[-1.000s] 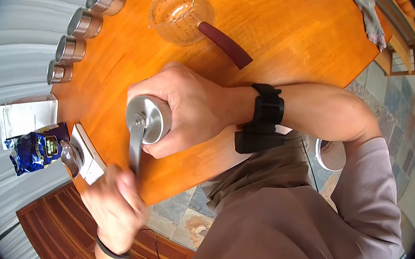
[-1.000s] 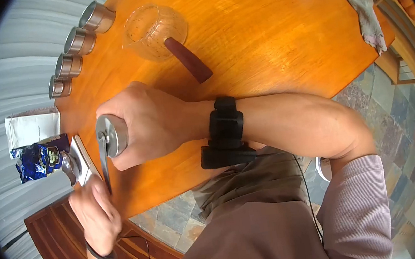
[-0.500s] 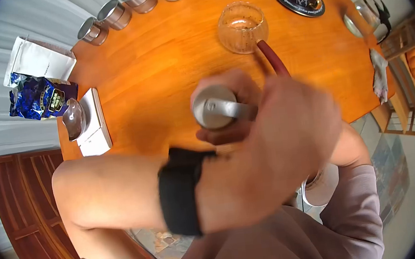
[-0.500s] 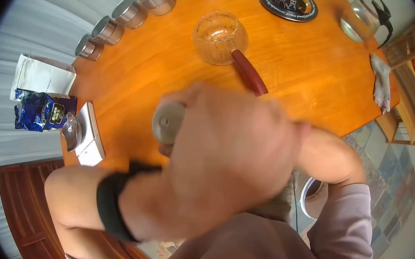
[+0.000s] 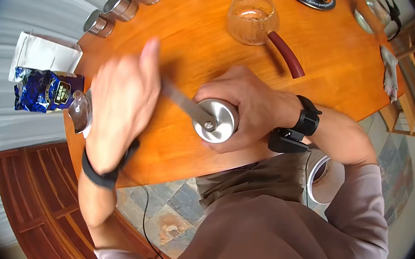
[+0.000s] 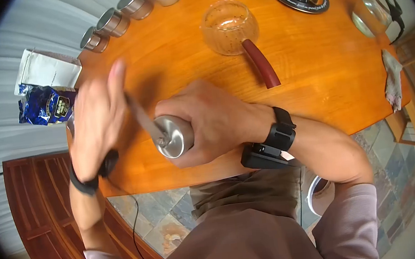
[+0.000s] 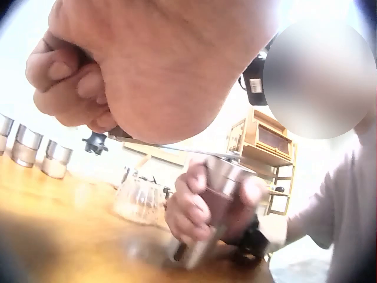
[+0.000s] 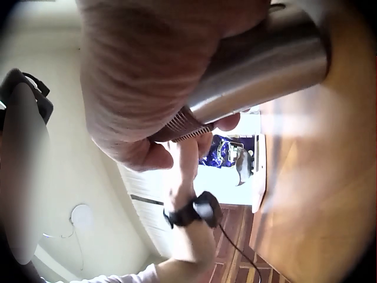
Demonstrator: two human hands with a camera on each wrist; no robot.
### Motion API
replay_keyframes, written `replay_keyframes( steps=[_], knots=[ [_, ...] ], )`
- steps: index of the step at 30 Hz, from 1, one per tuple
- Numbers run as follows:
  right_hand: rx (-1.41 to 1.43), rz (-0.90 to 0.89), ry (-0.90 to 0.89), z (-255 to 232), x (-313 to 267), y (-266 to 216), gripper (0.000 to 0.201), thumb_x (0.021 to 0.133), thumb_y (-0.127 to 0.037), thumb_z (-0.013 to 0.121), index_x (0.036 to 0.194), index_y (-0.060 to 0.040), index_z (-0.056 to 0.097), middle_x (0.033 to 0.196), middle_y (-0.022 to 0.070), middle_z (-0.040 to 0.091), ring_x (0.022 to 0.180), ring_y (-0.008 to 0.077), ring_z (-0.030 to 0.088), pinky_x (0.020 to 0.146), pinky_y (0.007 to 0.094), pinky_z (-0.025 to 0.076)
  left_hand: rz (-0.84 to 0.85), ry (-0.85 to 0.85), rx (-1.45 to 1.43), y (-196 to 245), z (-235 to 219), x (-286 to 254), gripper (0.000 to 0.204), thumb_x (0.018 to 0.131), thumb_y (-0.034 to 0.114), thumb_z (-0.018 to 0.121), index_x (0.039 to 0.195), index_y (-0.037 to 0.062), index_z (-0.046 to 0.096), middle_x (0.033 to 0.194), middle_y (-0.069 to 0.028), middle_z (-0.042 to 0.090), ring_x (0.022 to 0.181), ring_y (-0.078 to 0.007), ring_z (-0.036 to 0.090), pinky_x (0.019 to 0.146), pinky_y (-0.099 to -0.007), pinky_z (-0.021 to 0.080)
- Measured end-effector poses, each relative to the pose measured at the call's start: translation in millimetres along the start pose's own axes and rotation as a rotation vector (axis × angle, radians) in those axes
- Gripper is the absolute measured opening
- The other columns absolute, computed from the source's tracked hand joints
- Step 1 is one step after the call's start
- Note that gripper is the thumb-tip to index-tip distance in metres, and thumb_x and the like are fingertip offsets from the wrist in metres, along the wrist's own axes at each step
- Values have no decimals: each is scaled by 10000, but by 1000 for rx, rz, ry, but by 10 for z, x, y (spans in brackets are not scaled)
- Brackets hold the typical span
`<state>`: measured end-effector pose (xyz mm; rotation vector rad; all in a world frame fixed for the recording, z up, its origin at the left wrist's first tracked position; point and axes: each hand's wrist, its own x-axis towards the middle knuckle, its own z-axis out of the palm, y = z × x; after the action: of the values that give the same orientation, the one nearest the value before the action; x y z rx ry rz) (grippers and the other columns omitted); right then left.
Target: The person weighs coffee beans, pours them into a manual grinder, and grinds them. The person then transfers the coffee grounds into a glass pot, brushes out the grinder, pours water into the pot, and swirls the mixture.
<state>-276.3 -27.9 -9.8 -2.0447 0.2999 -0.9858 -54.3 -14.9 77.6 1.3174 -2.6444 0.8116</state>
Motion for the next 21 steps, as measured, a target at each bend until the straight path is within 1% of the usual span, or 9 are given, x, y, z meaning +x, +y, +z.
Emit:
replay_keyframes(
  steps=[1, 2, 3, 4, 8, 11, 17, 19, 21],
  knots=[
    [-1, -1, -15, -1, -14, 0, 314, 664, -145, 854, 897, -62, 661, 720, 28, 662, 593, 192, 622, 557, 293, 474, -158, -41, -123, 50, 10, 274, 160, 945, 144, 598, 840, 44, 668, 642, -178, 604, 623, -385, 628, 504, -485, 468],
    [36, -9, 32, -1, -37, 15, 287, 675, -169, 838, 883, -81, 662, 728, 61, 661, 607, 238, 626, 561, 318, 483, -113, -160, -96, 152, -59, 544, 279, 848, 64, 606, 1125, 28, 615, 701, -174, 573, 693, -370, 583, 605, -488, 453],
    [71, -20, 75, -21, -46, 29, 260, 686, -194, 821, 869, -100, 663, 736, 95, 659, 621, 284, 630, 565, 343, 491, -119, -156, -116, 318, -75, 805, 111, 844, 92, 620, 953, 73, 623, 657, -130, 624, 679, -347, 629, 594, -506, 477],
    [30, -84, 86, -70, -47, 41, 254, 700, -183, 820, 884, -98, 667, 759, 41, 686, 610, 231, 630, 555, 332, 475, -20, 221, -212, 491, 99, 913, 72, 807, 117, 652, 872, 88, 663, 628, -82, 640, 641, -323, 627, 548, -474, 463],
    [11, 239, 176, 1, -419, 481, 206, 755, -139, 821, 839, -67, 648, 765, -54, 659, 652, 96, 590, 551, 293, 438, 233, -11, -79, 1251, -545, 1015, 111, 750, 204, 693, 766, 96, 676, 628, -49, 580, 594, -221, 575, 515, -380, 394],
    [366, 319, 49, -161, -48, 6, 228, 755, -156, 831, 829, -51, 642, 749, -28, 634, 656, 82, 552, 575, 278, 444, 304, 31, -323, 1557, -450, 560, 174, 791, 247, 696, 713, 110, 621, 635, -34, 508, 578, -172, 515, 494, -364, 336],
    [186, 105, 127, -139, -22, 152, 267, 672, -97, 835, 877, -39, 673, 756, 14, 674, 646, 105, 611, 593, 249, 473, -153, -173, -337, 1003, -587, -449, 425, 968, 399, 631, 686, 115, 488, 521, -22, 394, 438, -160, 405, 394, -364, 298],
    [233, 98, 137, -118, -18, 101, 308, 651, -125, 845, 885, -29, 668, 742, 17, 669, 631, 113, 606, 578, 248, 466, -343, -346, -259, 743, -507, -552, 448, 987, 380, 630, 671, 106, 471, 479, -47, 384, 409, -224, 411, 396, -407, 324],
    [123, 121, 68, -102, -4, 9, 334, 636, -139, 850, 891, -24, 667, 731, 28, 662, 616, 127, 605, 566, 257, 464, -375, -271, -279, 491, -314, -509, 421, 998, 303, 638, 679, 81, 477, 474, -74, 400, 407, -294, 435, 405, -442, 355]
  ],
)
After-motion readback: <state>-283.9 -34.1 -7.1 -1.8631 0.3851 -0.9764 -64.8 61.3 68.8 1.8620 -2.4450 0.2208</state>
